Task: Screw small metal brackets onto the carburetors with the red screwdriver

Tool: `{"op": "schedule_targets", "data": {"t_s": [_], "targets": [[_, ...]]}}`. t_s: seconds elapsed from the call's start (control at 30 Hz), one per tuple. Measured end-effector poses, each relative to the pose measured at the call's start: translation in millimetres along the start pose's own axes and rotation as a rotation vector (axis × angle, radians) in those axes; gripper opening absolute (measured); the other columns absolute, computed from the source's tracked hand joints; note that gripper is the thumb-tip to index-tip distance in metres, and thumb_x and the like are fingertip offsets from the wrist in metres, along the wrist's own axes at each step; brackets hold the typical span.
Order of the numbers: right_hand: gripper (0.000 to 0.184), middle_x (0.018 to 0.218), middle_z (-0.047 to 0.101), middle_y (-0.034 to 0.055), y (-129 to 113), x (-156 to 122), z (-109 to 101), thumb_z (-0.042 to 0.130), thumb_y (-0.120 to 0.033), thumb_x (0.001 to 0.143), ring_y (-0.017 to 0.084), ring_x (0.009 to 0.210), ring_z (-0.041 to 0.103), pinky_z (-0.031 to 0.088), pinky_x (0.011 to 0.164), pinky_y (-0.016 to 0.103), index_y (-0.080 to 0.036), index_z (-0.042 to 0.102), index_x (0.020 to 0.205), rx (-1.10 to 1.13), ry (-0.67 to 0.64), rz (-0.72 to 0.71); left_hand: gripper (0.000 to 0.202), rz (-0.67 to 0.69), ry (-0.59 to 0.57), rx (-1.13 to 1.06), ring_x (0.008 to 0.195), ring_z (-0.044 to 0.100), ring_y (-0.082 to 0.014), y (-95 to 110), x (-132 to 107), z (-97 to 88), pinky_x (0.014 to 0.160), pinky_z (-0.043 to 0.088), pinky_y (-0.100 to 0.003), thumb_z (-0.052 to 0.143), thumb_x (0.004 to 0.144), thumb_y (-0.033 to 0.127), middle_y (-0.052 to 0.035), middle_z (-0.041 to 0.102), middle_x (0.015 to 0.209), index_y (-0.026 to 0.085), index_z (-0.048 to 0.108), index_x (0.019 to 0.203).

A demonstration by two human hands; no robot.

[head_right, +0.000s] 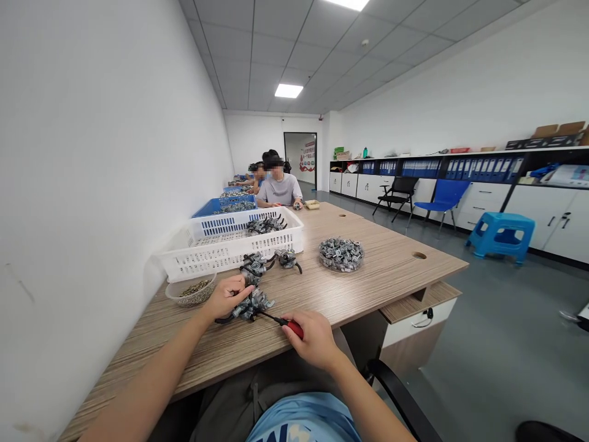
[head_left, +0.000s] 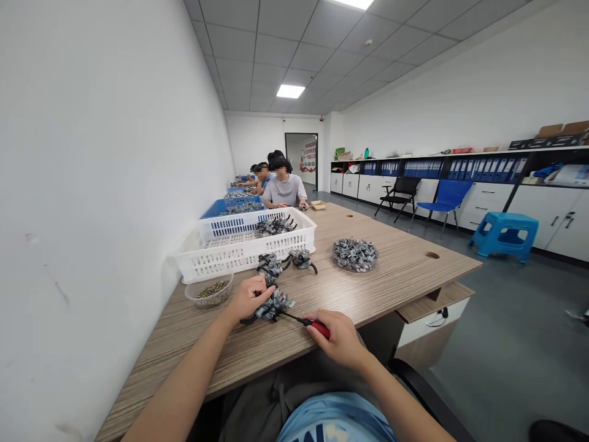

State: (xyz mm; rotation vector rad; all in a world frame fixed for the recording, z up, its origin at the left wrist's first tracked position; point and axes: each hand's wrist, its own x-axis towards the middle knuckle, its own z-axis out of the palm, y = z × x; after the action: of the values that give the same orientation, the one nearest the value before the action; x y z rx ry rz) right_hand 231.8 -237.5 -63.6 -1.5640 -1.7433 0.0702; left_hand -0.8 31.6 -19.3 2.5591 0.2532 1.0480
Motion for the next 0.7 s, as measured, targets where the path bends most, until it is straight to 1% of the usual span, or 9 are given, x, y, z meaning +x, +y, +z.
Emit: {"op": "schedule_targets", "data": {"t_s": [0.13, 0.3, 0.37, 0.47, 0.53, 0.63, 0.7], "targets": [[0.034, 0.119, 0.082, 0.0074, 2, -4, -1, 0.069, -0.051, 0.116, 0.026, 0.110, 0.079, 0.063, 0.104, 0.049, -0.021, 0.079, 0.128, 0.036, 0.021, -0.020, 0.029, 0.008, 0.011, 0.014, 0.073, 0.069, -0.0143, -3, -1, -1.3, 0.072, 0.063, -0.031, 0.072, 0.115, 0.044, 0.0000, 0.075, 0.092, 0.018, 0.074, 0.103], [0.043, 0.098, 0.078, 0.0030, 7, -6, -3, 0.063, -0.060, 0.117, 0.020, 0.086, 0.075, 0.064, 0.087, 0.041, -0.020, 0.077, 0.126, 0.088, 0.065, -0.013, 0.029, -0.006, 0.026, 0.030, 0.073, 0.069, -0.0143, -7, -2, -3.1, 0.072, 0.064, -0.031, 0.071, 0.116, 0.045, -0.0007, 0.076, 0.093, 0.018, 0.075, 0.103], [0.044, 0.094, 0.076, 0.0019, 7, -5, -3, 0.062, -0.061, 0.117, 0.019, 0.082, 0.073, 0.064, 0.084, 0.039, -0.020, 0.077, 0.125, 0.093, 0.069, -0.003, 0.029, -0.023, 0.035, 0.034, 0.074, 0.070, -0.0145, -8, -2, -3.0, 0.073, 0.064, -0.031, 0.071, 0.116, 0.045, -0.0011, 0.076, 0.094, 0.018, 0.075, 0.105], [0.042, 0.096, 0.077, 0.0022, 4, -2, -2, 0.067, -0.060, 0.115, 0.020, 0.084, 0.074, 0.064, 0.087, 0.041, -0.020, 0.078, 0.123, 0.078, 0.059, 0.017, 0.028, -0.065, 0.063, 0.035, 0.075, 0.071, -0.0149, -6, -3, -2.7, 0.074, 0.065, -0.031, 0.072, 0.115, 0.045, -0.0015, 0.077, 0.096, 0.018, 0.076, 0.107], [0.040, 0.102, 0.080, 0.0038, 1, 0, 0, 0.069, -0.058, 0.115, 0.022, 0.090, 0.076, 0.064, 0.092, 0.044, -0.021, 0.078, 0.125, 0.065, 0.056, 0.036, 0.028, -0.109, 0.107, 0.032, 0.079, 0.073, -0.0161, -5, -4, -3.2, 0.076, 0.066, -0.033, 0.072, 0.115, 0.045, -0.0025, 0.077, 0.099, 0.018, 0.076, 0.109], [0.039, 0.114, 0.082, 0.0066, -3, 3, 2, 0.068, -0.056, 0.116, 0.024, 0.102, 0.079, 0.064, 0.099, 0.047, -0.021, 0.078, 0.130, 0.055, 0.055, 0.056, 0.027, -0.193, 0.190, 0.026, 0.088, 0.075, -0.0189, -3, -4, -5.4, 0.081, 0.067, -0.036, 0.072, 0.115, 0.044, -0.0048, 0.077, 0.109, 0.017, 0.075, 0.120], [0.040, 0.116, 0.082, 0.0072, -4, 4, 3, 0.067, -0.056, 0.116, 0.025, 0.104, 0.079, 0.063, 0.101, 0.048, -0.022, 0.077, 0.133, 0.050, 0.053, 0.065, 0.027, -0.236, 0.208, 0.023, 0.093, 0.076, -0.0203, -3, -4, -7.2, 0.083, 0.068, -0.038, 0.072, 0.115, 0.043, -0.0060, 0.077, 0.114, 0.017, 0.074, 0.123]]}}
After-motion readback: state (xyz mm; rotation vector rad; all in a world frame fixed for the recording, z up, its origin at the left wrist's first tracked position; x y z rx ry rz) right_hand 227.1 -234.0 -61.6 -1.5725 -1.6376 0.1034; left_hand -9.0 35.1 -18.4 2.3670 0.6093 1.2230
